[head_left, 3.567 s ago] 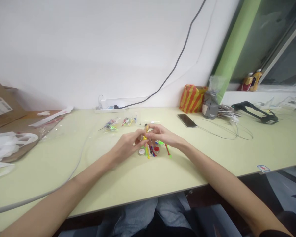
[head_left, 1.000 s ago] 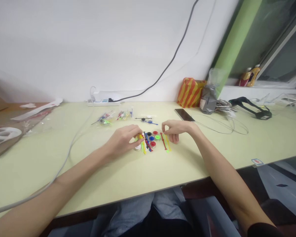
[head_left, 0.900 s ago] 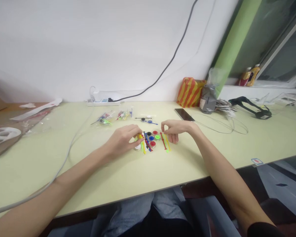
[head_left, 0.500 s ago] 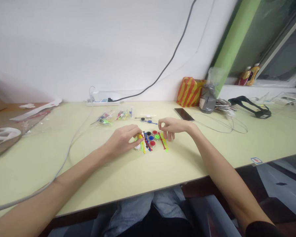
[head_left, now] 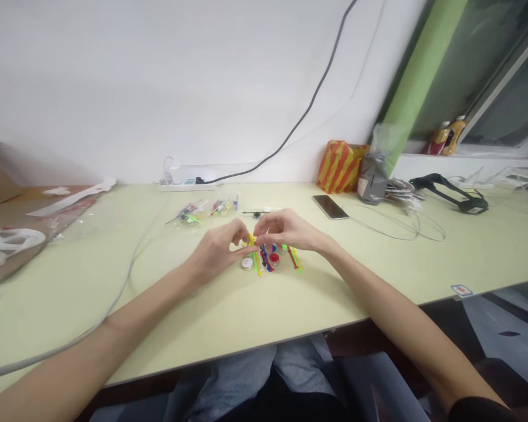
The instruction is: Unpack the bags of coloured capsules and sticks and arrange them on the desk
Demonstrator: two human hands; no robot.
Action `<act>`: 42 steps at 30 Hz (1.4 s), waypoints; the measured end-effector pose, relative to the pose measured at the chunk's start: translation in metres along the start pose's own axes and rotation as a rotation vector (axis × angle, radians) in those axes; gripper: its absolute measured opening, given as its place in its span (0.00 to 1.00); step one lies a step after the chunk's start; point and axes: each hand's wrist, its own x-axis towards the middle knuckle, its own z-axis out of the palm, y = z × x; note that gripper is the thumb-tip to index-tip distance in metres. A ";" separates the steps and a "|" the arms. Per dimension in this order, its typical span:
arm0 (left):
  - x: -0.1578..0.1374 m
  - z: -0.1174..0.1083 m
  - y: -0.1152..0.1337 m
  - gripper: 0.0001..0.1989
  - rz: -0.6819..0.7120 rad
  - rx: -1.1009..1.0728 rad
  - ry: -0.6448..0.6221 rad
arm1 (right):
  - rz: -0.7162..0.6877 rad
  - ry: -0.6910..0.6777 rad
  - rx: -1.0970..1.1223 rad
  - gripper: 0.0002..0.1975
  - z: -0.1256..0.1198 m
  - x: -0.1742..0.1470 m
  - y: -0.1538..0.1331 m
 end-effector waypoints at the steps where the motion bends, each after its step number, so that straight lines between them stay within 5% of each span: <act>1: 0.000 0.000 0.000 0.14 0.002 -0.011 -0.002 | -0.019 0.021 0.035 0.14 0.005 0.002 0.002; 10: 0.003 -0.003 0.007 0.14 0.095 -0.022 0.038 | -0.007 0.134 0.119 0.20 0.013 0.009 0.008; 15: 0.004 -0.003 0.006 0.09 0.122 -0.011 -0.003 | -0.035 0.151 -0.052 0.15 -0.001 0.002 0.002; 19: 0.005 0.000 0.006 0.09 0.105 0.051 -0.031 | 0.007 0.043 -0.284 0.10 -0.031 -0.012 -0.013; 24: 0.006 0.000 0.007 0.10 0.081 0.113 -0.070 | 0.230 -0.160 -0.395 0.11 -0.053 -0.025 -0.019; 29: 0.006 -0.001 0.006 0.12 0.077 0.134 -0.081 | 0.365 -0.250 -0.459 0.08 -0.048 -0.023 -0.011; 42: 0.005 0.001 0.003 0.12 0.087 0.118 -0.096 | 0.366 -0.325 -0.466 0.08 -0.039 -0.018 -0.001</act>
